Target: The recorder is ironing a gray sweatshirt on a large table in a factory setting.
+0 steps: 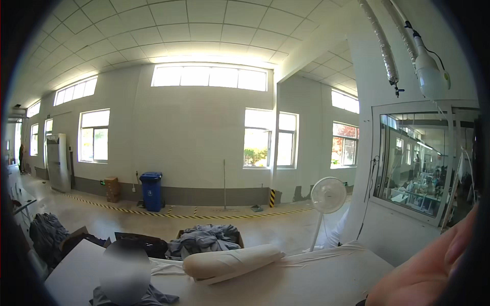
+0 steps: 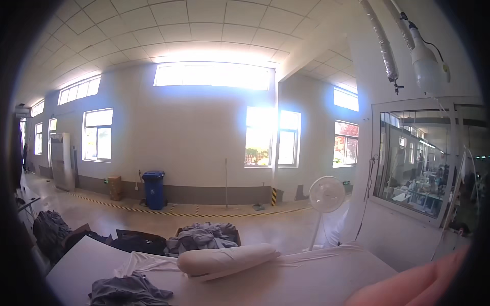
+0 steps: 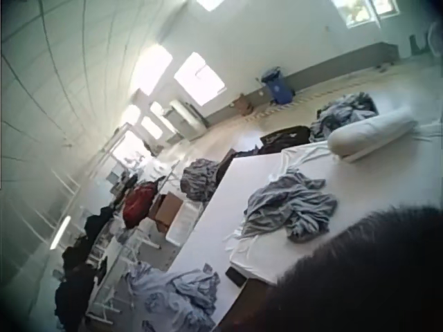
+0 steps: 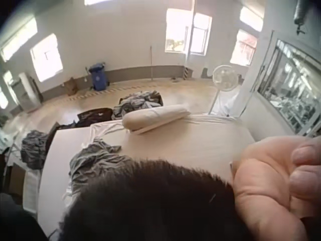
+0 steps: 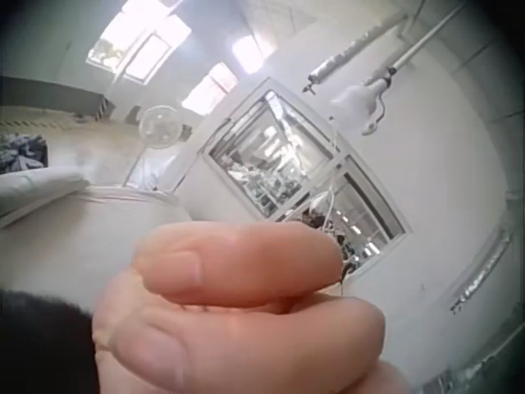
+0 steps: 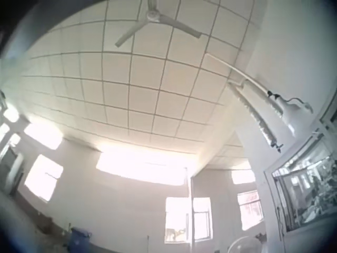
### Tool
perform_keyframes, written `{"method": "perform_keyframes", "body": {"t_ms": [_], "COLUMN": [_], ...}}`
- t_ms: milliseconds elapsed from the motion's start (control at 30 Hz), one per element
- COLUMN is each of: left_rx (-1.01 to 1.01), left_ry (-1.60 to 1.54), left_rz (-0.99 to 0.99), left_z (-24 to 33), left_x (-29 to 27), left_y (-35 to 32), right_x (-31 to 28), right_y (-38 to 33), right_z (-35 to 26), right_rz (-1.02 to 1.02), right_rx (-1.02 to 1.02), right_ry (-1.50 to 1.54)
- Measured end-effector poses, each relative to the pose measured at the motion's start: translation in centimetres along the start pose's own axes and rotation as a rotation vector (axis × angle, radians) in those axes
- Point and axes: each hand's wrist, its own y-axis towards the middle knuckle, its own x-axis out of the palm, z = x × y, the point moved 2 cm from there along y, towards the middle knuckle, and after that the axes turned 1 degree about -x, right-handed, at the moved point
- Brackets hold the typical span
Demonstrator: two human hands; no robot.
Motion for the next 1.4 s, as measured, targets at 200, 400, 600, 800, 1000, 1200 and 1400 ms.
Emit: {"method": "perform_keyframes", "body": {"t_ms": [200, 400, 600, 800, 1000, 1200, 1400], "left_rx": [0.019, -0.09, -0.211, -0.403, -0.512, -0.599, -0.703], "left_ry": [-0.072, -0.092, -0.086, -0.143, -0.051, -0.041, 0.069], "left_rz": [0.263, 0.567, 1.067, 2.3, 2.305, 2.343, 2.406], "left_z": [-7.0, -5.6, -3.7, -1.3, 2.1, 4.1, 7.4], "left_x": [10.1, 17.1, 25.3, 28.6, 29.5, 28.7, 29.7], "left_y": [-0.7, 0.1, 4.4, -0.2, -3.6, -7.6, -13.8], "right_x": [-6.1, -6.1, -4.5, -0.4, 3.3, 8.2, 13.1], "right_y": [-5.9, -16.2, -21.9, -23.4, -22.6, -22.8, -20.4], "right_z": [-1.5, -6.4, -13.8, -20.0, -25.8, -31.0, -37.9], "right_rz": [-0.093, -0.096, -0.157, -0.235, -0.378, -0.452, -0.63], "right_rx": [0.21, 0.505, 0.796, 0.933, 1.048, 1.119, 1.252], "right_ry": [0.008, 0.012, 0.122, 0.177, 0.286, 0.271, 0.313]}}
